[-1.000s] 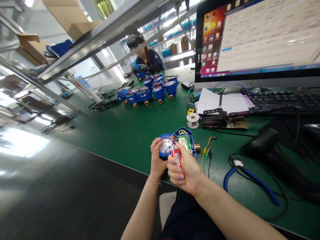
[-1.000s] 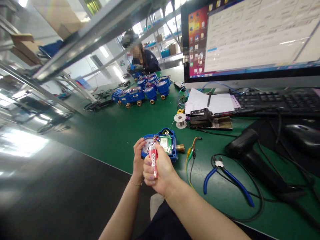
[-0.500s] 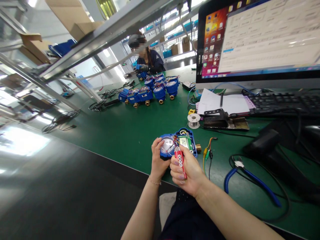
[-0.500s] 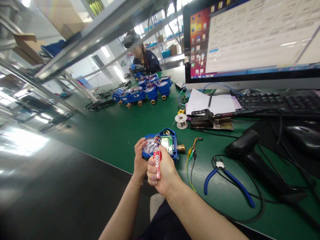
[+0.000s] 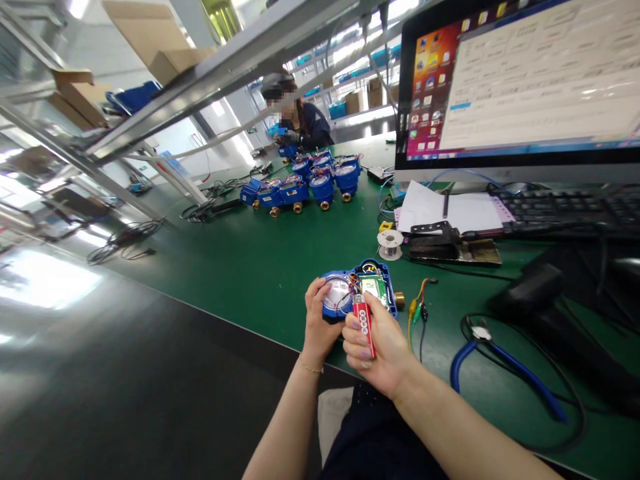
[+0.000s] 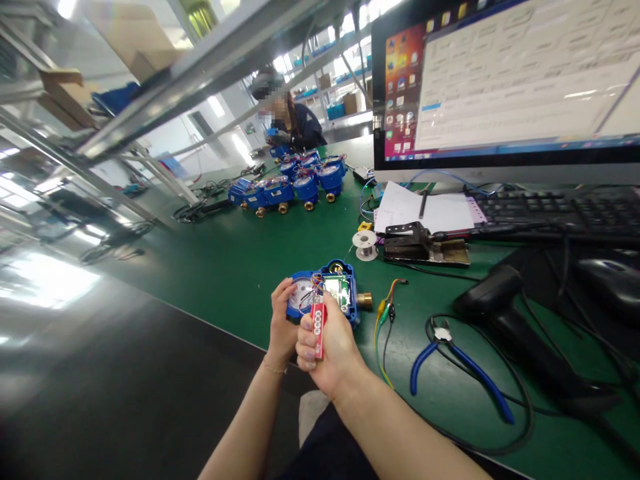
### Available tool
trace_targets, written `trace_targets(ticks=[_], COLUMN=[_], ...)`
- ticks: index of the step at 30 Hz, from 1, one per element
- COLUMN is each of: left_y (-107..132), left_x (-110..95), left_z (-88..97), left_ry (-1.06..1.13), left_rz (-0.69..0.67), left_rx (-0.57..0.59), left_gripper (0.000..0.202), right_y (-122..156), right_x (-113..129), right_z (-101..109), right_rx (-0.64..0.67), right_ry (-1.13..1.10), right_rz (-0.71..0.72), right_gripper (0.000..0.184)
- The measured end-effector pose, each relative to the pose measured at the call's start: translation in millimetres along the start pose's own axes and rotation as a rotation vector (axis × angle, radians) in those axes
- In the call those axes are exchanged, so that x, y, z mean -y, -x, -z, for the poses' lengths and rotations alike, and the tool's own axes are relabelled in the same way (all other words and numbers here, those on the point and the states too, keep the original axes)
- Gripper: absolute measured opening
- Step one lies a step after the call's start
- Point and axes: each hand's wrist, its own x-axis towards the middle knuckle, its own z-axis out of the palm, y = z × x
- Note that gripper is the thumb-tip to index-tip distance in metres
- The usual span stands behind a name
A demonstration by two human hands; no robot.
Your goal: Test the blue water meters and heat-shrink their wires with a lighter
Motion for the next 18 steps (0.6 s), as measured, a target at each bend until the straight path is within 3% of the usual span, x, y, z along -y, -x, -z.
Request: trace_targets(ticks=[9, 18], left_y=[-0.2, 0.0], left_x=[1.7, 0.5], left_z=[0.1, -0.8], left_ry=[0.015, 0.015], left_rz=[0.014, 0.011], left_rx=[0.010, -0.008], left_gripper=[0.063, 0.057], right_y=[7.6, 9.9], right_x=[-2.7, -6.1], right_z=[0.0, -1.6], right_rx=[0.002, 0.123], right_ry=[0.020, 0.110], right_rz=[0.002, -0.056], right_gripper=[0.073, 0.073])
